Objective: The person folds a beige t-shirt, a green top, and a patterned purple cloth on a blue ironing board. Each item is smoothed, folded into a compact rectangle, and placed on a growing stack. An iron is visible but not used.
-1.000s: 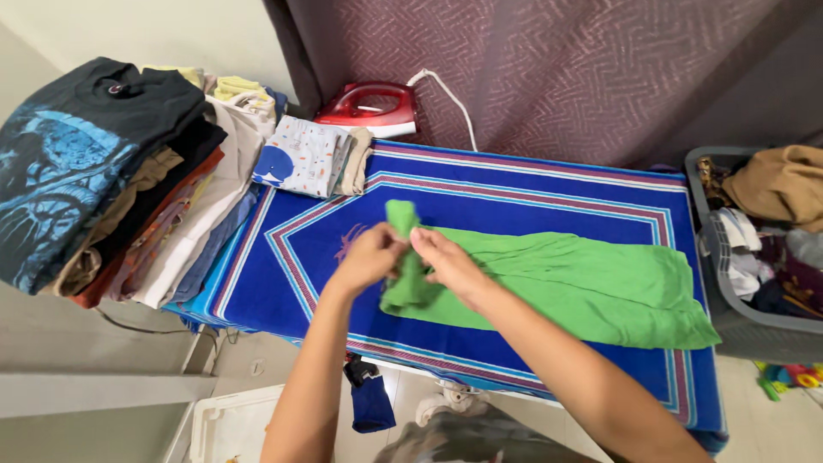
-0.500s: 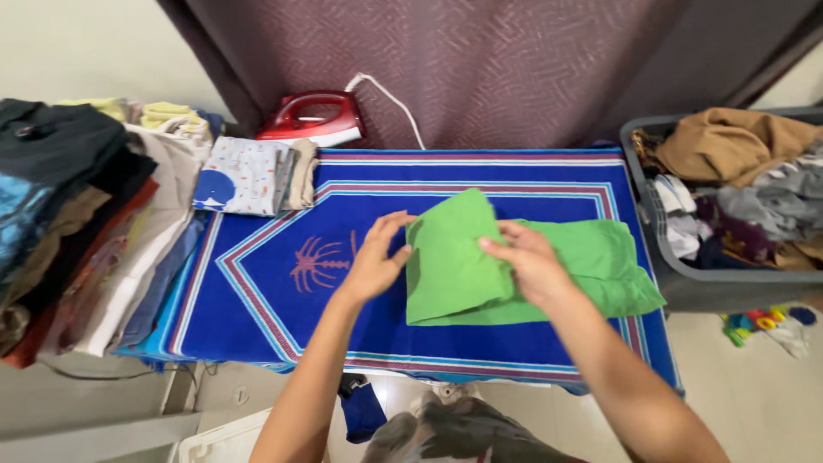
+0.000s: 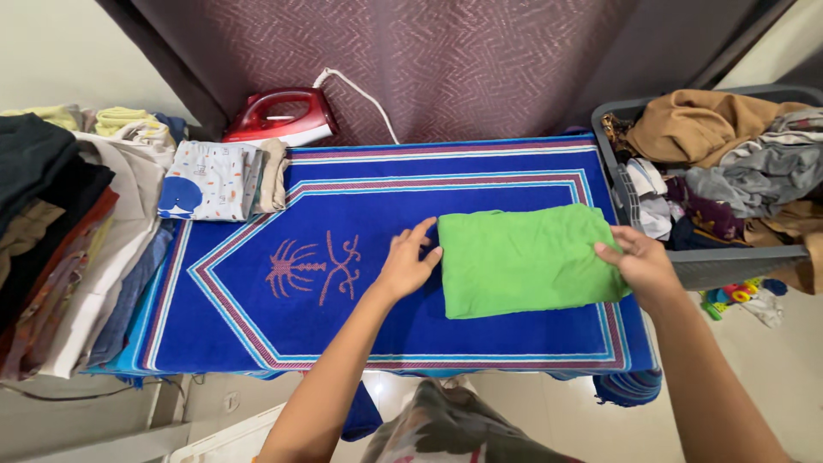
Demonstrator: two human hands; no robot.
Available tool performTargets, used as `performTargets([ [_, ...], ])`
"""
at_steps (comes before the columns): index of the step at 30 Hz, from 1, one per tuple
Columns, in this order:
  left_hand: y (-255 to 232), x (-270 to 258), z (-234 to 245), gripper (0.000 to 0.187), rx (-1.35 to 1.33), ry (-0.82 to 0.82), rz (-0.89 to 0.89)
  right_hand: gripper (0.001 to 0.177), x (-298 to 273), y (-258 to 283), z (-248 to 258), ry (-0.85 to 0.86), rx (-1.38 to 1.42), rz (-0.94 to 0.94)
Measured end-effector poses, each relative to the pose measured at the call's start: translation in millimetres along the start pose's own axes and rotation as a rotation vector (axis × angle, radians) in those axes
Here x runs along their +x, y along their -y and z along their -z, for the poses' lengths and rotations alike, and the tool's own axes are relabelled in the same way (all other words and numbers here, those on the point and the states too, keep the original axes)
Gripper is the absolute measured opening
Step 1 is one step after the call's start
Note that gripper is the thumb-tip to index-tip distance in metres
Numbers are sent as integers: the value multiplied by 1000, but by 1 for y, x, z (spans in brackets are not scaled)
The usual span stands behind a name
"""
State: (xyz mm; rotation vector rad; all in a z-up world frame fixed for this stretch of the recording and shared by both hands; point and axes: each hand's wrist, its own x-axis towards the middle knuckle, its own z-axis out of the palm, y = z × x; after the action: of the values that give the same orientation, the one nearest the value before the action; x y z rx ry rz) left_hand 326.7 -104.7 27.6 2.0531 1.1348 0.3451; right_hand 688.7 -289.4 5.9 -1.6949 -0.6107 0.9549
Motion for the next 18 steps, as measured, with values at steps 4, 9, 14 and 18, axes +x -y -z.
performTargets([
  [4,6,17,-15,73,-188,-11,-24,58,7,-20,6,-215,-644,180],
  [9,-5,31,-26,79,-195,11,113,77,24,-35,-11,-304,-1083,280],
  [14,-14,31,-23,62,-287,3,61,69,22,-21,-29,-204,-908,53],
  [18,7,30,-14,47,-429,-62,44,61,10,14,-44,-64,-492,110],
])
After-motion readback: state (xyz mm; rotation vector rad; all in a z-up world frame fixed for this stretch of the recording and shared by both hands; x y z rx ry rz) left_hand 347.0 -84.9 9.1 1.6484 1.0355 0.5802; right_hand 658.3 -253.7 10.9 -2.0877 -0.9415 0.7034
